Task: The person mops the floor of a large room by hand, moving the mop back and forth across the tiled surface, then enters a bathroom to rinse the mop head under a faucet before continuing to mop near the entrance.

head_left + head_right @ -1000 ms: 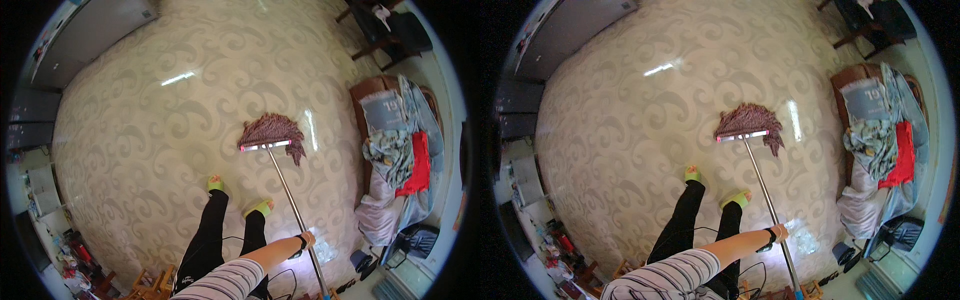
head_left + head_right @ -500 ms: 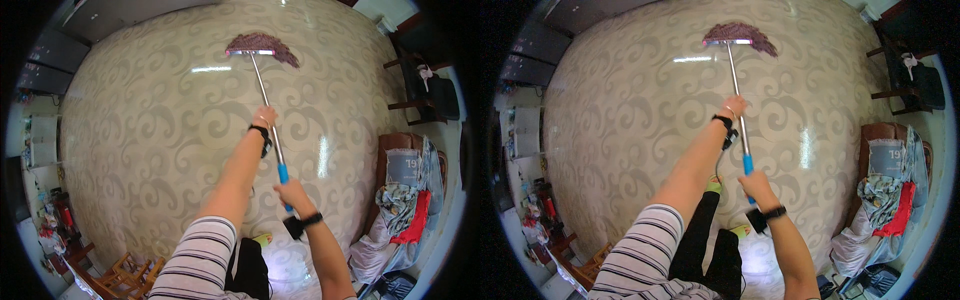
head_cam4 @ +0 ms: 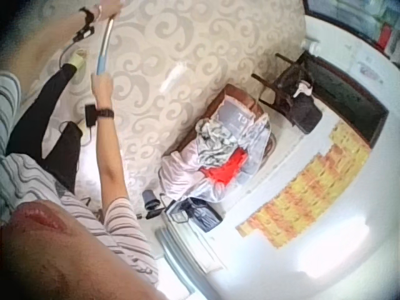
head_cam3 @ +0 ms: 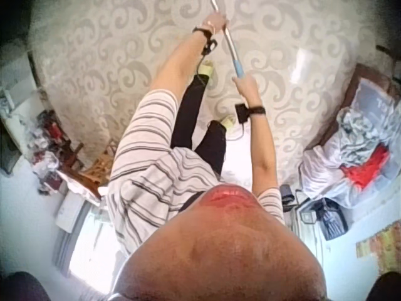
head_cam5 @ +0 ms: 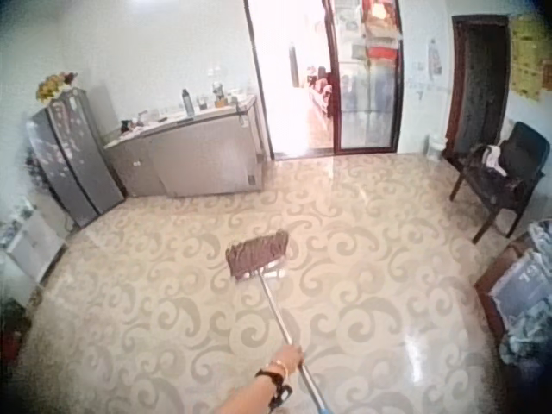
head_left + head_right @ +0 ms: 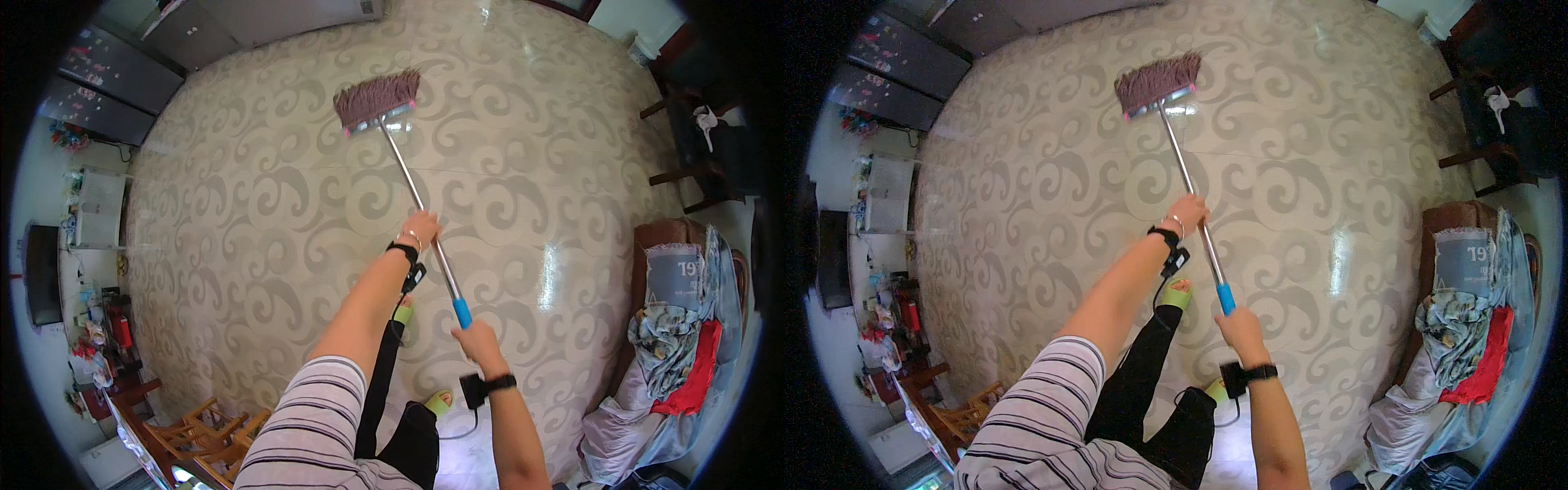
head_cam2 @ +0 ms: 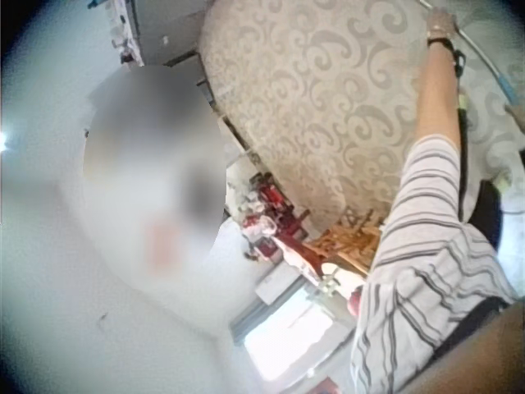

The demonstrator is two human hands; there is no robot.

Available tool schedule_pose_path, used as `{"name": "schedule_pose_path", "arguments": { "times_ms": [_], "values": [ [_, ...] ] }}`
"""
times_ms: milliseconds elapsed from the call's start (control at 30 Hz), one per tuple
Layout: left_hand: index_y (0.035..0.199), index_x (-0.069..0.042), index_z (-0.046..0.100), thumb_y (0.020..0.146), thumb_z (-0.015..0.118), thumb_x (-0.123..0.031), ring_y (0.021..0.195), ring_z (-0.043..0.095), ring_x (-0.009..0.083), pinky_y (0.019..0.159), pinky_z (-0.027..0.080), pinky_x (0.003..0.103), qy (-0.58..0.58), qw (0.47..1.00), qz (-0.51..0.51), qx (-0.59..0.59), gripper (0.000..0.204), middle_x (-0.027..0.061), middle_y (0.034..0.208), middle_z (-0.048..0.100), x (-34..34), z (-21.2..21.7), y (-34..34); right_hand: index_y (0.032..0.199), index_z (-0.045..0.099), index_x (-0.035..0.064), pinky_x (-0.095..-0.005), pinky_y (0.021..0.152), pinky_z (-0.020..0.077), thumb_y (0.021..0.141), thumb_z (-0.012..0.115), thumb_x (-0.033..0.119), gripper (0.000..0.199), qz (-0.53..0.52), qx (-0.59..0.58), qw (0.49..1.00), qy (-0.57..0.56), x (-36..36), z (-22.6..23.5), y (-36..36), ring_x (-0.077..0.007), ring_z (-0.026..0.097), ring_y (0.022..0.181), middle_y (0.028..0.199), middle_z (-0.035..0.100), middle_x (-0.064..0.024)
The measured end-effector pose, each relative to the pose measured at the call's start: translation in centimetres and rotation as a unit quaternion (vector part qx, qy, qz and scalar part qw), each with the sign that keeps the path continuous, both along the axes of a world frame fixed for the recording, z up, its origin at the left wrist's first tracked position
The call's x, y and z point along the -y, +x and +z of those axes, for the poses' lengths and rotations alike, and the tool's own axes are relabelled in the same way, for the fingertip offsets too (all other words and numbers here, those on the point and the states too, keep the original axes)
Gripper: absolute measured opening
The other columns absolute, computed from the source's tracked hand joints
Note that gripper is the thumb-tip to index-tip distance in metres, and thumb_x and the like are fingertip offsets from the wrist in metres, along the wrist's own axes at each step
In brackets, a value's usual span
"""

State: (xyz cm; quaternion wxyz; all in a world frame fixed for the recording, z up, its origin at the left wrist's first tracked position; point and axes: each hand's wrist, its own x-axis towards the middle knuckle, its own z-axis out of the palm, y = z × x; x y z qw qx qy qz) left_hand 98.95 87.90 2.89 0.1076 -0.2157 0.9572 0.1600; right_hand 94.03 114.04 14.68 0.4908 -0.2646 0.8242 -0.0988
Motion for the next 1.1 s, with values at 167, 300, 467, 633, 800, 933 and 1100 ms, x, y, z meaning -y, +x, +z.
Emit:
{"name": "schedule_pose_path", "arguments": {
  "times_ms": [167, 300, 467, 633, 800, 933, 1100],
  "values": [
    [0.083, -0.012, 0.065, 0.075, 0.055, -0.02, 0.095, 0.052, 0.0233, 0.081, 0.044, 0.033, -0.02, 0.98, -0.147, 0.13, 0.015, 0.0057, 0.091, 0.06, -16.0, -2.0, 2.1, 0.075, 0.059, -0.0031, -0.0434, 0.061, 0.0459, 0.07, 0.064, 0.036, 0.04, 0.046, -0.034, 0.996, 0.073, -19.5, 5.2, 2.7, -0.0378, 0.059, 0.072, 0.071, 0.059, -0.0233],
    [0.083, -0.012, 0.064, 0.066, 0.062, -0.025, 0.083, 0.059, 0.0274, 0.072, 0.047, 0.036, 0.077, 0.971, -0.166, 0.157, 0.021, 0.0082, 0.082, 0.063, -31.9, -3.6, 4.4, 0.077, 0.06, -0.0013, -0.0452, 0.068, 0.0457, 0.071, 0.06, 0.042, 0.044, 0.076, -0.018, 0.984, 0.161, -37.3, 11.6, 4.0, -0.0386, 0.058, 0.078, 0.078, 0.06, -0.0228],
    [0.07, -0.009, 0.067, 0.057, 0.066, -0.023, 0.074, 0.062, 0.0308, 0.063, 0.049, 0.041, 0.276, 0.93, -0.184, 0.157, 0.02, 0.0128, 0.075, 0.064, -57.2, 0.5, 3.6, 0.072, 0.06, 0.0014, -0.0441, 0.059, 0.0433, 0.075, 0.059, 0.034, 0.033, 0.14, -0.104, 0.975, 0.137, -62.6, 19.2, 3.5, -0.0379, 0.055, 0.067, 0.069, 0.057, -0.019],
    [0.079, -0.006, 0.067, 0.065, 0.06, -0.024, 0.077, 0.06, 0.0303, 0.067, 0.048, 0.039, 0.387, 0.859, -0.308, 0.132, 0.024, 0.015, 0.079, 0.063, -68.2, 8.3, 2.0, 0.073, 0.06, 0.0025, -0.0447, 0.06, 0.0448, 0.07, 0.051, 0.019, 0.019, 0.149, -0.246, 0.905, 0.312, -64.2, 32.4, 0.3, -0.0367, 0.058, 0.071, 0.073, 0.06, -0.0204],
    [0.079, -0.01, 0.067, 0.066, 0.063, -0.033, 0.078, 0.061, 0.0276, 0.067, 0.049, 0.037, 0.407, 0.902, -0.141, -0.038, 0.027, 0.0123, 0.08, 0.064, -70.9, 9.4, 1.9, 0.066, 0.06, 0.0026, -0.0444, 0.057, 0.0461, 0.066, 0.055, 0.025, 0.023, 0.283, -0.391, 0.824, 0.297, -57.4, 36.1, -1.3, -0.0376, 0.058, 0.061, 0.068, 0.06, -0.0195],
    [0.079, -0.016, 0.068, 0.067, 0.063, -0.035, 0.077, 0.061, 0.0254, 0.067, 0.047, 0.036, 0.391, 0.917, -0.069, -0.042, 0.023, 0.0079, 0.077, 0.065, -68.4, 9.0, 3.2, 0.072, 0.063, 0.0011, -0.0437, 0.056, 0.0464, 0.071, 0.053, 0.023, 0.024, 0.343, -0.365, 0.809, 0.307, -58.7, 33.5, -5.1, -0.037, 0.058, 0.063, 0.067, 0.06, -0.0199],
    [0.078, -0.015, 0.068, 0.067, 0.063, -0.033, 0.079, 0.06, 0.0252, 0.069, 0.044, 0.038, 0.382, 0.92, 0.029, -0.088, 0.022, 0.0068, 0.078, 0.065, -61.5, 6.1, 8.3, 0.077, 0.061, -0.0004, -0.0452, 0.057, 0.0448, 0.071, 0.053, 0.023, 0.025, 0.419, -0.341, 0.774, 0.329, -49.1, 31.5, -2.4, -0.0376, 0.058, 0.068, 0.07, 0.059, -0.0215]
  ]
}}
